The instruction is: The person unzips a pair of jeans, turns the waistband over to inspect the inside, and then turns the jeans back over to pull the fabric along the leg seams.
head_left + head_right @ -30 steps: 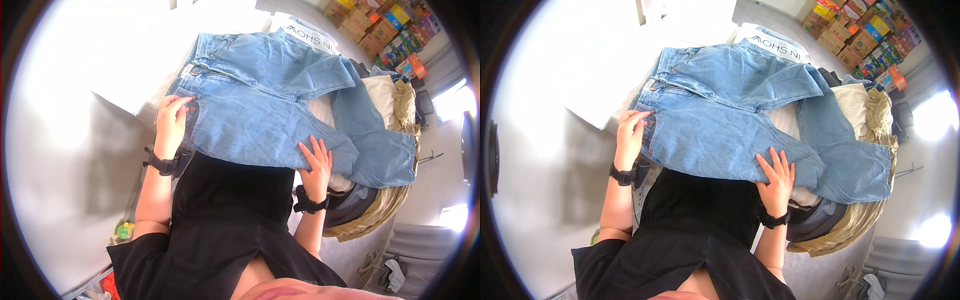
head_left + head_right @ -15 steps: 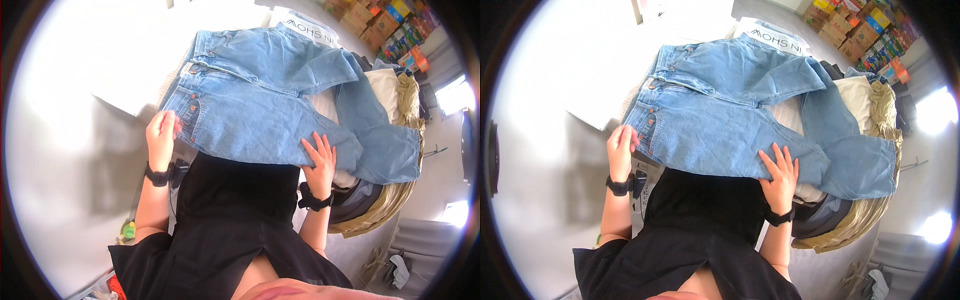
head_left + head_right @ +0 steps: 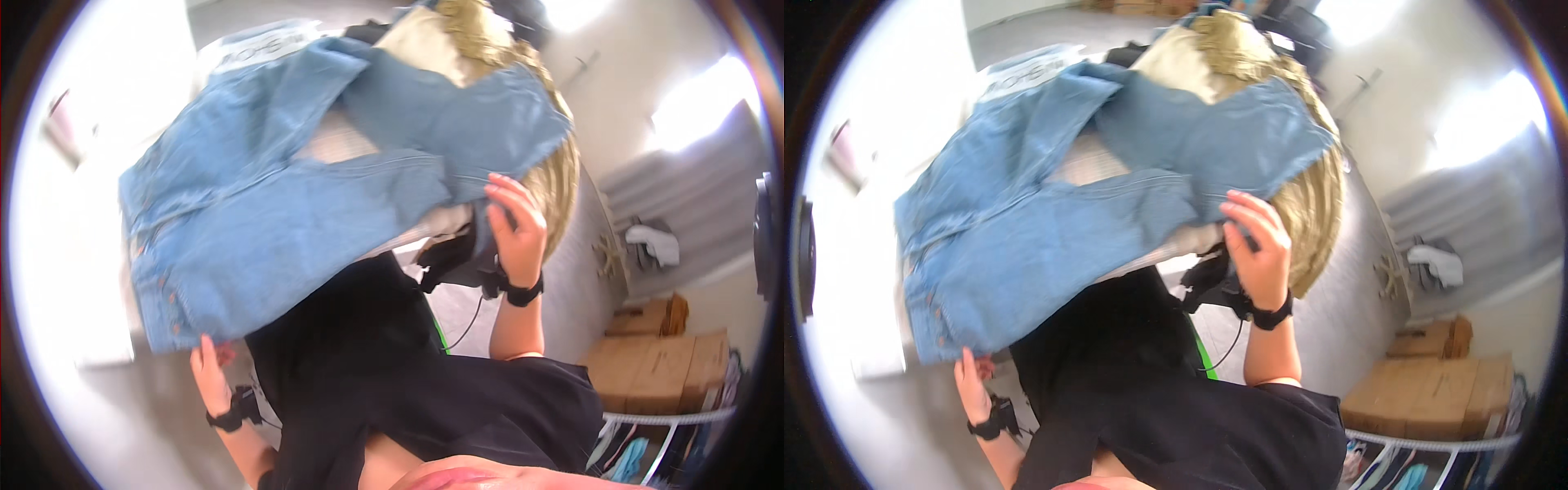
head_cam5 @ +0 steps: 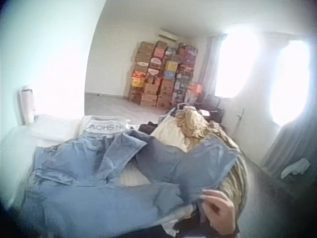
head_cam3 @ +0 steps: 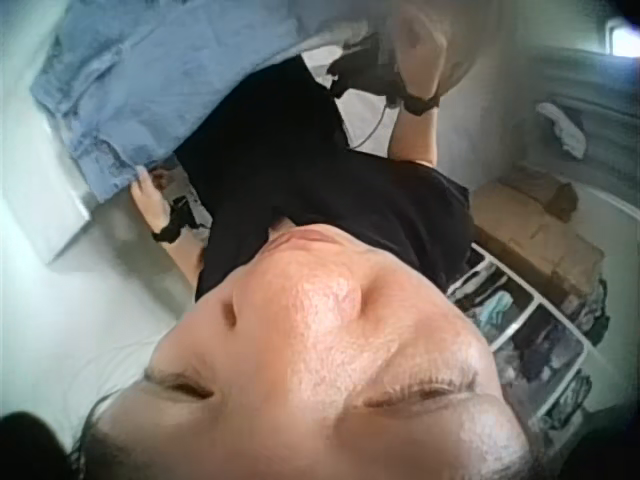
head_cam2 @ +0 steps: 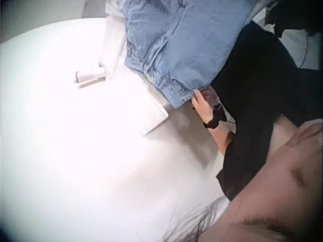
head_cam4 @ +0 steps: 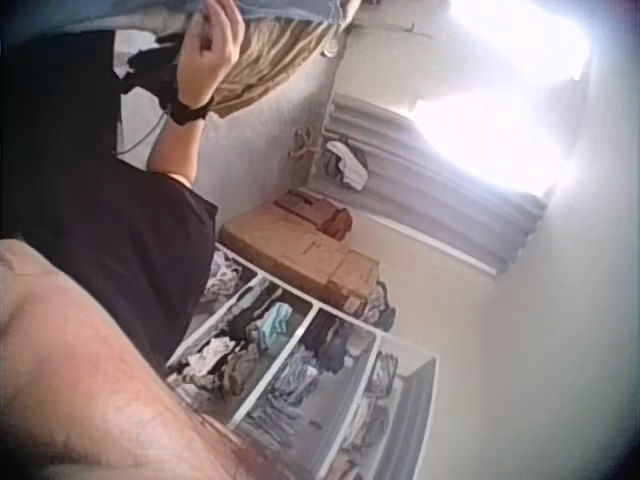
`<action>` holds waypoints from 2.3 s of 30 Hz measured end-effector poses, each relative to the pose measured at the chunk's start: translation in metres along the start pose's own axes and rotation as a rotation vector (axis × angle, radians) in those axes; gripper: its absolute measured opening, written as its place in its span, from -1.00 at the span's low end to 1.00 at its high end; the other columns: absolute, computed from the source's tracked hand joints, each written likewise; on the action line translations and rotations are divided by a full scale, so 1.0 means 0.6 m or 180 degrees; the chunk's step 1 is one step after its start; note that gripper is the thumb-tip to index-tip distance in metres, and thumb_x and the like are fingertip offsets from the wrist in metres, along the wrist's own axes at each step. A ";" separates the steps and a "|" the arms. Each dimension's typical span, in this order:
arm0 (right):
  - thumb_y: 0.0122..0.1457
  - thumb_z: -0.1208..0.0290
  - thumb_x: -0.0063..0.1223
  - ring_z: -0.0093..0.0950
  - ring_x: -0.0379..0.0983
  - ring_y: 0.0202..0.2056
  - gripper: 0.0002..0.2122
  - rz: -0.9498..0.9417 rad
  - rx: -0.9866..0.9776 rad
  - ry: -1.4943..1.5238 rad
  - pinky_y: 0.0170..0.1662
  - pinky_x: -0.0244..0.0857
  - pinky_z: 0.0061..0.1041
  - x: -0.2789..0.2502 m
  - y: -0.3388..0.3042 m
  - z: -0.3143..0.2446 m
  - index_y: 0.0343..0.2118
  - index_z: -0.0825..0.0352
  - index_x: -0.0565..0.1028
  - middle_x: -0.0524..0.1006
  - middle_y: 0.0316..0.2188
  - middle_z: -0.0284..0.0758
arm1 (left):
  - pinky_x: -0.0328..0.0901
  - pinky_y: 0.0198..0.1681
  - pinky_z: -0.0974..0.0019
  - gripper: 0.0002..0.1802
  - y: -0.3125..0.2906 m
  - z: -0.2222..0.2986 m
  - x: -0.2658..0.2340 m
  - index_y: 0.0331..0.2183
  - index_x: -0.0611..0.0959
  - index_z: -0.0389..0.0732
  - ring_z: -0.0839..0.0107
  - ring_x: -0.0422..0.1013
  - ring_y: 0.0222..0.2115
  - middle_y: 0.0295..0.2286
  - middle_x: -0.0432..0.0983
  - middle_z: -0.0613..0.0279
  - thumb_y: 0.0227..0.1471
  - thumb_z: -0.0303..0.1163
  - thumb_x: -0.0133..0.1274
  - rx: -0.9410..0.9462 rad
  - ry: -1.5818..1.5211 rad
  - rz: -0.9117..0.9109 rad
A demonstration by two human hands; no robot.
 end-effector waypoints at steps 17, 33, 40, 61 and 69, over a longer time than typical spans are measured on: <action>0.03 0.35 -0.05 -0.72 0.24 -0.66 -0.87 0.0905 0.1917 0.1886 -0.66 0.06 -0.76 -0.115 0.113 0.189 -0.54 0.28 0.39 0.38 -0.64 -0.45 | 0.17 -0.54 0.46 -0.75 0.020 0.052 0.003 -0.45 0.40 -0.29 0.52 0.25 -0.57 -0.53 0.36 0.24 -0.03 -0.27 -0.05 0.1030 -0.1038 0.0308; 0.10 0.22 -0.18 -0.53 0.33 -0.31 -0.68 0.0359 0.1572 0.1609 -0.22 0.16 -0.60 -0.146 0.305 0.148 -0.21 0.38 0.36 0.42 -0.34 -0.35 | 0.08 -0.49 0.55 -0.68 0.030 0.114 0.019 -0.35 0.46 -0.27 0.63 0.23 -0.50 -0.45 0.37 0.36 0.02 -0.18 -0.12 0.1114 -0.1806 0.0201; 0.10 0.32 -0.18 -0.61 0.35 -0.46 -0.76 -0.2139 0.1666 0.2094 -0.38 0.23 -0.67 0.033 0.083 -0.029 -0.44 0.41 0.44 0.44 -0.50 -0.33 | 0.11 -0.47 0.51 -0.68 0.004 0.102 0.027 -0.25 0.43 -0.21 0.60 0.23 -0.43 -0.34 0.37 0.38 -0.01 -0.21 -0.07 0.0947 -0.1907 0.0156; 0.14 0.23 -0.21 -0.61 0.12 -0.65 -0.74 -0.0827 0.2710 0.4801 -0.58 -0.01 -0.64 0.202 0.067 -0.057 -0.61 0.26 0.28 0.26 -0.71 -0.43 | 0.18 -0.54 0.49 -0.69 0.076 0.197 0.132 -0.42 0.49 -0.20 0.51 0.32 -0.58 -0.50 0.44 0.31 -0.06 -0.13 -0.02 0.0650 -0.1421 -0.0621; 0.09 0.25 -0.11 -0.55 0.22 -0.50 -0.81 -0.0420 0.3636 0.4840 -0.40 0.13 -0.59 0.239 0.031 -0.001 -0.48 0.27 0.34 0.33 -0.58 -0.41 | 0.17 -0.39 0.42 -0.58 0.099 0.162 0.156 -0.29 0.42 -0.22 0.39 0.37 -0.45 -0.42 0.44 0.24 0.02 -0.06 -0.24 0.0425 -0.1902 -0.1271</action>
Point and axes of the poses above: each hand's wrist, its own y-axis towards the middle knuckle, its own x-axis out of the palm, z = x × y, the point moved 1 cm from there along y, towards the middle knuckle
